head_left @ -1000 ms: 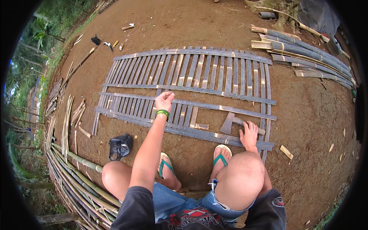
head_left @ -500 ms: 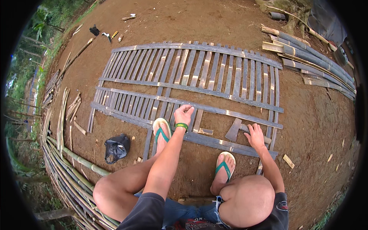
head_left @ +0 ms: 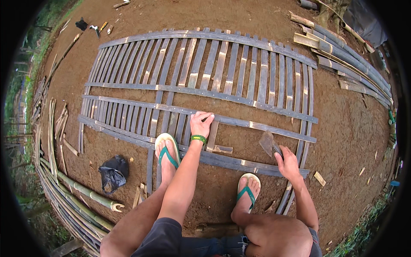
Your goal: The person sits on the ground and assembles a bamboo structure by inserting small wooden pegs into pre-drilled holes. They use a small axe to hammer the pegs into place, securing the bamboo slats to the frame.
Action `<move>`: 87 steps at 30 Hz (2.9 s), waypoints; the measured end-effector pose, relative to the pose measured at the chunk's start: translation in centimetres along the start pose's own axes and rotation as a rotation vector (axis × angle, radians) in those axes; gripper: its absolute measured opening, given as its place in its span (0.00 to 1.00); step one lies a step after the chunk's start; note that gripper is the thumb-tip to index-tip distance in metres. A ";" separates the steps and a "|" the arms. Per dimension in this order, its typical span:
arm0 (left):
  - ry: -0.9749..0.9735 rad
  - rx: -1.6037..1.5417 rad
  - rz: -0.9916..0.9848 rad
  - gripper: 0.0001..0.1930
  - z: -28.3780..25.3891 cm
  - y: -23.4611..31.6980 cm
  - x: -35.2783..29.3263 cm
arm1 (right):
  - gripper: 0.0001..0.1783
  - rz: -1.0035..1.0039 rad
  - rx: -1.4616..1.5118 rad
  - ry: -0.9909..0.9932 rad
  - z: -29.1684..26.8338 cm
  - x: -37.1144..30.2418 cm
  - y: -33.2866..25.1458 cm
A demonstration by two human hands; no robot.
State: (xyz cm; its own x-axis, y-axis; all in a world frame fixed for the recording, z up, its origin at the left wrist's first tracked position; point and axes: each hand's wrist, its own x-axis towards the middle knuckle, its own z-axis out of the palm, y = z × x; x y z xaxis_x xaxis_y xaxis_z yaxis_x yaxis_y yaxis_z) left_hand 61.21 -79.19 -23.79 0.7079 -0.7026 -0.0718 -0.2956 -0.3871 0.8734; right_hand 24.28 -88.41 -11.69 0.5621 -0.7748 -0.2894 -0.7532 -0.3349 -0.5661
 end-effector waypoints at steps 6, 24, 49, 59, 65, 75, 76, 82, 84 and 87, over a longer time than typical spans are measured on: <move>-0.015 0.018 -0.024 0.09 -0.2 0.0 0.7 | 0.28 0.057 0.291 -0.024 2.9 1.9 -3.7; 0.127 0.128 0.171 0.08 0.7 0.6 -1.0 | 0.30 0.075 0.365 -0.014 9.6 13.5 -7.5; 0.112 0.139 0.205 0.08 0.9 0.6 -1.0 | 0.31 0.066 0.358 -0.041 10.2 14.0 -6.6; 0.203 0.208 0.392 0.07 1.3 0.1 -1.4 | 0.24 -0.007 0.241 -0.038 8.4 13.3 -8.7; 0.197 0.209 0.360 0.07 1.2 0.2 -1.7 | 0.23 -0.109 0.152 -0.062 7.1 11.9 -10.1; 0.212 0.200 0.397 0.08 1.2 0.2 -1.6 | 0.25 -0.205 0.061 -0.023 8.5 10.8 -11.0; 0.214 0.199 0.402 0.09 1.2 0.3 -1.6 | 0.25 -0.222 0.041 -0.016 8.6 10.8 -11.1; 0.222 0.207 0.406 0.10 1.3 -0.1 -1.7 | 0.24 -0.218 -0.008 -0.066 8.2 10.8 -13.1; 0.221 0.210 0.389 0.10 1.2 -0.4 -1.8 | 0.23 -0.227 0.006 -0.054 7.8 10.5 -14.5; 0.206 0.216 0.386 0.10 1.2 -0.5 -1.8 | 0.23 -0.265 0.040 -0.003 8.4 10.2 -14.4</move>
State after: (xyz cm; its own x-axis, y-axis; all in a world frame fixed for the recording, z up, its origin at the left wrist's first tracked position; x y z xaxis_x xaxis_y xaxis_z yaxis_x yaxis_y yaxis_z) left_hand 59.33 -78.45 -24.62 0.6262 -0.6947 0.3539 -0.6727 -0.2520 0.6957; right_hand 43.76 -86.95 -12.98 0.7392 -0.6609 -0.1294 -0.5652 -0.5043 -0.6528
